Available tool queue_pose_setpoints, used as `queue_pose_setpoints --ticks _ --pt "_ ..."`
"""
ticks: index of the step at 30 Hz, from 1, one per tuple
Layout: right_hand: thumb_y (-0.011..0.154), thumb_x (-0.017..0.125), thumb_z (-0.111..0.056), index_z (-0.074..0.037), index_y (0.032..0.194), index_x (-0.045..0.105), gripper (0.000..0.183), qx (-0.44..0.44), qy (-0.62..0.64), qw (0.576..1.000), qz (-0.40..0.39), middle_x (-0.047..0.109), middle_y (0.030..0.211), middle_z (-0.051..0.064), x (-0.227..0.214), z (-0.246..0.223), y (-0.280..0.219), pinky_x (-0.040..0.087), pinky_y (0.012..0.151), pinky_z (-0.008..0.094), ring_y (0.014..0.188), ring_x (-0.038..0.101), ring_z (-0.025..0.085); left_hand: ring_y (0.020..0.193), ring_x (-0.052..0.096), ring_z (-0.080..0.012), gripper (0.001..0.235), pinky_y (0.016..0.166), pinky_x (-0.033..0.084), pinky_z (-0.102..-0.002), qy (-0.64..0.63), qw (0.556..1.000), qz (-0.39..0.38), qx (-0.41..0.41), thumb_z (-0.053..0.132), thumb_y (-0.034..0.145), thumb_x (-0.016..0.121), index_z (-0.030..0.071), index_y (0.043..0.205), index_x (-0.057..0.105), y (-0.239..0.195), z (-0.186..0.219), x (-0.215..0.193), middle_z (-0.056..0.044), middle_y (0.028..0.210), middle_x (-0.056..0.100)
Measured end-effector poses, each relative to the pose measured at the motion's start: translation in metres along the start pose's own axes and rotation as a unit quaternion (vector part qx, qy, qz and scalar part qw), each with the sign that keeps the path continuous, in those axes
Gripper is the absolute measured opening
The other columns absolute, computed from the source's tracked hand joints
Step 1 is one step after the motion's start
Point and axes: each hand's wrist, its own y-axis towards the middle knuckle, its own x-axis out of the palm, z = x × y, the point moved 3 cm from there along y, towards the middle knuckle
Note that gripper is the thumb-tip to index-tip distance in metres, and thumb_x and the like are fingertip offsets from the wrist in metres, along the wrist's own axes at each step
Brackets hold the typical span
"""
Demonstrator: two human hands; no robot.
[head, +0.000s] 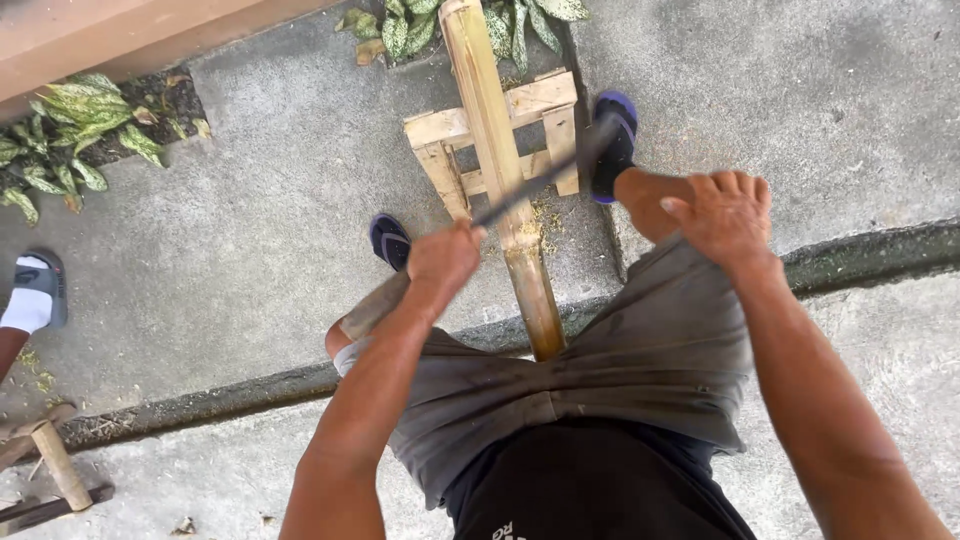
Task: Shave or strip the outer layer of a bamboo pole using a large knife.
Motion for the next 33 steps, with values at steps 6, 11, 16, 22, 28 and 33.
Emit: queue_pose_setpoints --ticks 6,11,16,22,28,33 --pt "0.103 0.056 -0.058 -0.007 0.127 0.07 0.058 0.052 0.09 0.993 0.051 0.068 0.121 0.018 -0.009 0.009 -0.012 0.036 0.104 0.058 0.121 0.058 0.038 0.064 0.07 -0.0305 0.043 0.057 0.057 -0.049 0.013 1.0 -0.017 0.004 0.037 0.11 0.038 0.001 0.109 0.061 0.0 0.019 -0.001 -0.013 0.074 0.07" --pt "0.106 0.059 -0.057 -0.007 0.124 0.071 0.055 0.073 0.174 0.977 0.102 0.07 0.113 0.016 -0.022 0.008 -0.021 0.046 0.1 0.053 0.109 0.065 0.036 0.06 0.07 -0.0279 0.037 0.058 0.056 -0.049 0.022 0.999 0.017 0.03 0.031 0.109 0.044 0.001 0.105 0.064 -0.001 0.019 0.013 -0.014 0.072 0.07" --pt "0.103 0.064 -0.054 -0.009 0.114 0.075 0.048 0.06 0.146 0.98 0.119 0.072 0.109 0.015 -0.015 0.012 -0.015 0.049 0.09 0.054 0.1 0.068 0.037 0.069 0.071 -0.0309 0.034 0.067 0.055 -0.05 0.034 0.994 0.059 0.089 0.033 0.102 0.054 0.003 0.093 0.069 0.021 0.011 0.029 -0.017 0.077 0.071" --pt "0.107 0.061 -0.058 -0.011 0.117 0.075 0.05 0.064 0.161 0.975 0.142 0.073 0.109 0.013 -0.024 0.011 -0.01 0.052 0.092 0.05 0.103 0.068 0.035 0.075 0.073 -0.0352 0.038 0.07 0.056 -0.05 0.056 0.986 0.071 0.138 0.038 0.101 0.054 0.003 0.103 0.067 0.002 0.028 0.018 -0.021 0.081 0.073" --pt "0.103 0.064 -0.057 -0.01 0.115 0.074 0.05 0.112 0.172 0.976 0.068 0.071 0.102 0.014 -0.024 0.009 -0.024 0.05 0.09 0.049 0.099 0.067 0.035 0.076 0.072 -0.035 0.042 0.071 0.055 -0.052 -0.018 0.996 0.079 0.039 0.041 0.105 0.049 0.004 0.1 0.066 0.019 0.017 0.024 -0.018 0.079 0.074" --pt "0.103 0.066 -0.054 -0.01 0.113 0.076 0.046 0.068 0.179 0.974 0.119 0.072 0.107 0.013 -0.012 0.02 -0.013 0.05 0.088 0.05 0.1 0.067 0.035 0.072 0.072 -0.0319 0.039 0.068 0.054 -0.051 0.075 0.981 0.08 0.163 0.043 0.096 0.053 0.007 0.097 0.068 0.019 0.009 0.05 -0.016 0.075 0.072"
